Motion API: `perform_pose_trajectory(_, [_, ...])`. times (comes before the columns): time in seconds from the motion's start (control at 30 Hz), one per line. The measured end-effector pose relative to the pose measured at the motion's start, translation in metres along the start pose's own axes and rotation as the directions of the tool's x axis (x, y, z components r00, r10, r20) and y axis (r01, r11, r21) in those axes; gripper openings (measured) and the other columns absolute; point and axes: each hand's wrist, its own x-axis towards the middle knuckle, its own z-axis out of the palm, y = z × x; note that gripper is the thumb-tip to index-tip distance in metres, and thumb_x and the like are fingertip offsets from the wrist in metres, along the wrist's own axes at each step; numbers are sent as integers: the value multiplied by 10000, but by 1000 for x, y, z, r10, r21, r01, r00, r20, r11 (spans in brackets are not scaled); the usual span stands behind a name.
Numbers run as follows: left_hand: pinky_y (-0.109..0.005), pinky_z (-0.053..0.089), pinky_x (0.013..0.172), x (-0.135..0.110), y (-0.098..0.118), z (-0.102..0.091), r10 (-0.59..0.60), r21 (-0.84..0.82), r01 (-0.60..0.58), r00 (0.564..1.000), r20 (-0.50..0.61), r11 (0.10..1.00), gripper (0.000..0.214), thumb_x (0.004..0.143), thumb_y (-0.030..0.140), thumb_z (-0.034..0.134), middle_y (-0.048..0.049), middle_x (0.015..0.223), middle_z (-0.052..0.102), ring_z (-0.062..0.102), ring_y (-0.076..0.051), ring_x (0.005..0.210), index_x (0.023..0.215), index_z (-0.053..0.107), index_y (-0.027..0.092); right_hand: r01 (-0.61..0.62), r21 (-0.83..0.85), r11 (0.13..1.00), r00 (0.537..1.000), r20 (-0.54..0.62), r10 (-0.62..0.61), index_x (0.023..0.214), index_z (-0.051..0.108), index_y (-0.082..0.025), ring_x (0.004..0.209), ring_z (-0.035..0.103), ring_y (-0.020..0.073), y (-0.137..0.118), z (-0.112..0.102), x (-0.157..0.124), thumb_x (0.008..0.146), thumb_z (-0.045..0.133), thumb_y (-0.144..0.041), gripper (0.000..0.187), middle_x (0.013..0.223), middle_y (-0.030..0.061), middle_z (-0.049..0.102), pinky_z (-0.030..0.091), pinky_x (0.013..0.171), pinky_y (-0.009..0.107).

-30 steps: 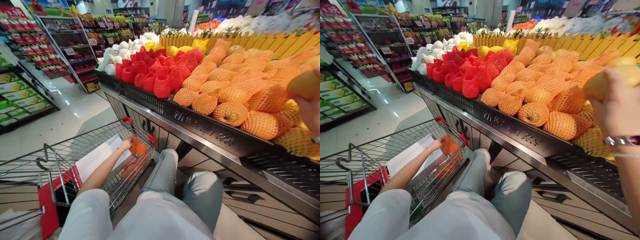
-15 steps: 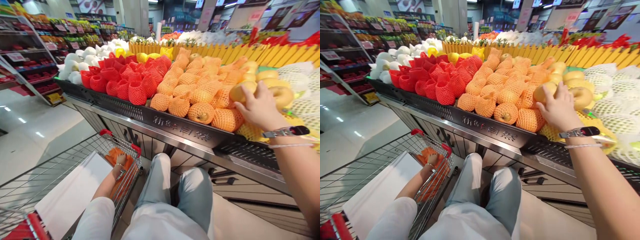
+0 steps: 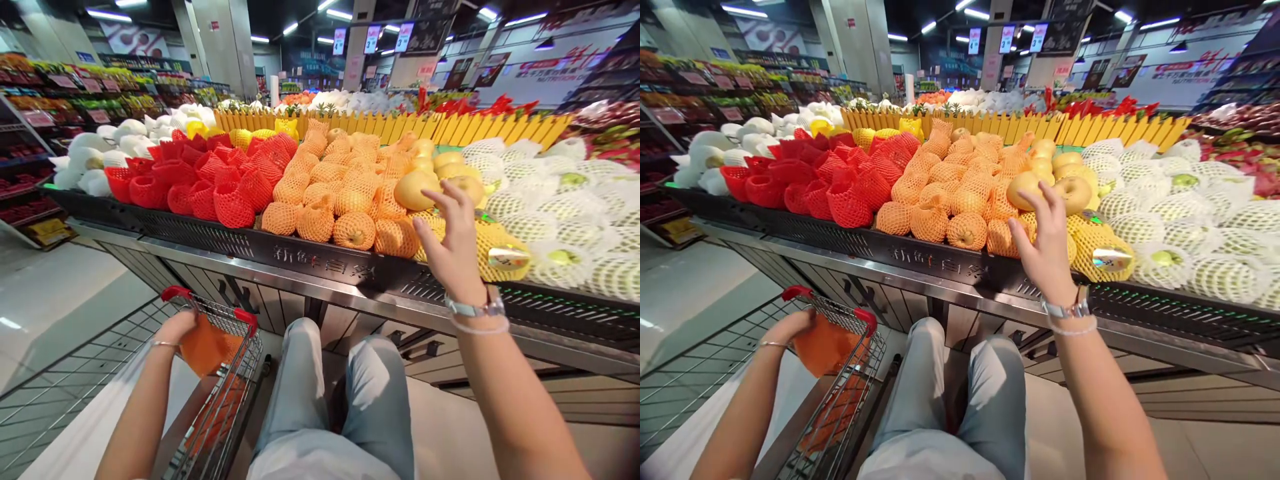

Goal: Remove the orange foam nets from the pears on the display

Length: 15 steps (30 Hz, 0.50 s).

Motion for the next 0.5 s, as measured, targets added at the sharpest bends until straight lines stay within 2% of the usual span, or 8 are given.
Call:
perform_pose_trajectory(0.07, [-397, 453, 698, -19, 14, -41, 10, 23, -9, 998, -58, 1000, 143, 734, 232, 434, -115, 769, 640, 614, -291, 721, 845, 509, 183, -14, 153, 988, 998, -56, 23, 1206, 572, -196, 1257, 476, 237, -18, -1, -26, 913, 515, -327, 326, 1288, 121, 542, 348, 1082, 477])
perform_pose_trajectory(0.13, [-341, 460, 722, -42, 44, -75, 123, -61, -132, 983, -136, 989, 193, 832, 370, 384, -52, 842, 643, 602, -230, 744, 935, 472, 232, -94, 323, 942, 993, -41, 113, 1134, 607, -229, 1141, 565, 236, -31, 6, -55, 918, 502, -334, 262, 1167, 81, 624, 427, 1007, 475])
perform_pose_trajectory(0.2, [-310, 460, 718, -61, 87, -96, 268, -207, -317, 935, -232, 926, 247, 856, 471, 396, -17, 865, 635, 597, -207, 770, 970, 465, 263, -257, 463, 848, 966, 88, 244, 1062, 638, -242, 1031, 618, 230, -40, 22, -87, 915, 513, -342, 218, 1073, 68, 663, 489, 925, 439])
perform_pose_trajectory(0.23, [-309, 462, 723, -66, 111, -99, 311, -264, -386, 907, -285, 884, 265, 856, 491, 419, -10, 862, 632, 602, -206, 785, 994, 469, 270, -353, 513, 782, 935, 177, 306, 1033, 649, -243, 991, 633, 226, -43, 32, -102, 908, 527, -350, 204, 1041, 65, 675, 507, 897, 417])
perform_pose_trajectory(0.3, [-313, 475, 720, -68, 160, -94, 320, -442, -493, 854, -409, 749, 324, 848, 506, 462, -15, 878, 626, 610, -207, 808, 1071, 438, 273, -521, 595, 612, 853, 335, 401, 1006, 657, -238, 918, 657, 215, -46, 51, -131, 894, 547, -375, 209, 995, 64, 692, 532, 851, 381])
perform_pose_trajectory(0.37, [-314, 490, 738, -59, 205, -73, 334, -619, -546, 837, -434, 564, 360, 847, 494, 484, -30, 927, 634, 626, -198, 831, 1112, 394, 269, -610, 643, 464, 789, 436, 433, 1046, 655, -232, 893, 665, 215, -46, 67, -156, 877, 562, -403, 258, 995, 66, 701, 540, 831, 362])
perform_pose_trajectory(0.43, [-305, 498, 728, -46, 240, -43, 407, -736, -546, 826, -391, 401, 336, 854, 480, 486, -39, 943, 646, 642, -190, 833, 1084, 375, 262, -639, 659, 396, 759, 458, 463, 1083, 657, -228, 954, 652, 229, -45, 76, -176, 849, 591, -420, 310, 1044, 69, 696, 528, 859, 357])
perform_pose_trajectory(0.5, [-292, 492, 694, -35, 265, -13, 494, -779, -536, 798, -344, 324, 314, 861, 478, 488, -40, 902, 651, 641, -185, 805, 1052, 389, 250, -648, 675, 353, 732, 425, 532, 1075, 667, -221, 1023, 628, 244, -43, 78, -192, 829, 611, -439, 334, 1098, 71, 683, 508, 897, 356])
